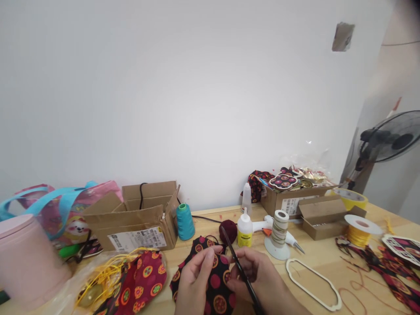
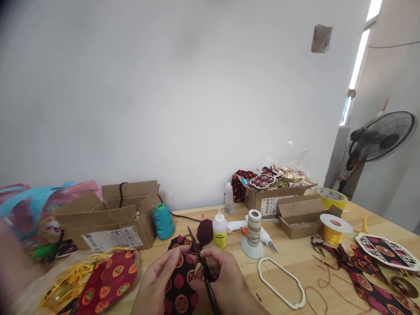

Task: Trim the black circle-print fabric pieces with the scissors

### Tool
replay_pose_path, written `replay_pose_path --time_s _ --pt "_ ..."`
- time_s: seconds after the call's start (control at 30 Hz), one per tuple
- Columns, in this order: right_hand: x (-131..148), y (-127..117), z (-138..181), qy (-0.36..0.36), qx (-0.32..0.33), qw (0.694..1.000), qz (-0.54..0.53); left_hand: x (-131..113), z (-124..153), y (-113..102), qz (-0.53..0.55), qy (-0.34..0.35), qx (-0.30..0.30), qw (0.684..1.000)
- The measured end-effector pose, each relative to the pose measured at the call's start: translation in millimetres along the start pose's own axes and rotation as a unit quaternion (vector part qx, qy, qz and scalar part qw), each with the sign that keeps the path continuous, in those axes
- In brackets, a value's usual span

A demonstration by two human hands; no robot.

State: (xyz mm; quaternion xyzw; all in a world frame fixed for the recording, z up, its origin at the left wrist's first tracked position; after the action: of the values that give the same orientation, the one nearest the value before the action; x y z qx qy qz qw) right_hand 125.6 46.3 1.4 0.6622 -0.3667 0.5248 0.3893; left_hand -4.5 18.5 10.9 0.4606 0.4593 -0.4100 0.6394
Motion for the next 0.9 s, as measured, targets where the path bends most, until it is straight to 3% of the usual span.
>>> replay_pose_path --time_s 0.3,0.4,0.57,0.7,0.8,0.87,0.9 --pt "6.1 -3.7 -2.4 -0.01 -0.06 0.998 -0.017 3.4 -3.5 2.5 0.033 0.006 0.077 0.996" --pt "6.1 -3.6 -2.7 -0.008 -0.052 0.998 -0.027 3.3 -3.2 2.8 0.035 0.02 0.072 0.997" --pt "9.7 -2.2 -2.0 -0.019 -0.01 1.0 0.009 -2.3 -1.0 2.7 -0.05 0.059 0.04 0.996" --pt "14.7 -5.6 -0.6 -0.023 0.003 0.998 0.053 -2.1 -5.3 -2.9 0.053 -0.02 0.052 0.997" --pt "17.3 -11.2 0.1 -0.018 0.029 0.997 0.072 -0.4 -12.4 -15.1 0.167 -0.081 -0.005 0.983" --pt "18.0 -14.7 0.7 0.007 0.059 0.997 0.048 3.5 -15.8 -21.3 0.181 -0.103 -0.051 0.977" --pt "18.5 -15.8 1.1 0.017 0.076 0.997 0.029 7.1 -16.4 -20.5 0.168 -0.116 -0.041 0.978"
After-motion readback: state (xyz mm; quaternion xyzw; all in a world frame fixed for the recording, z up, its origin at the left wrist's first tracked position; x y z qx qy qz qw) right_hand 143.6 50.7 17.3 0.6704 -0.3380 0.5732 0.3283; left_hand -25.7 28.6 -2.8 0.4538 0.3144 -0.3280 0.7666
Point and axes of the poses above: each hand's wrist, its own z-axis away from the middle knuckle, its own y-axis out of the palm, x = y × z, the point moved 3 cm from there along -z, towards the middle knuckle, and after that the axes turned 5 degrees about -y, right-handed, at the moved point
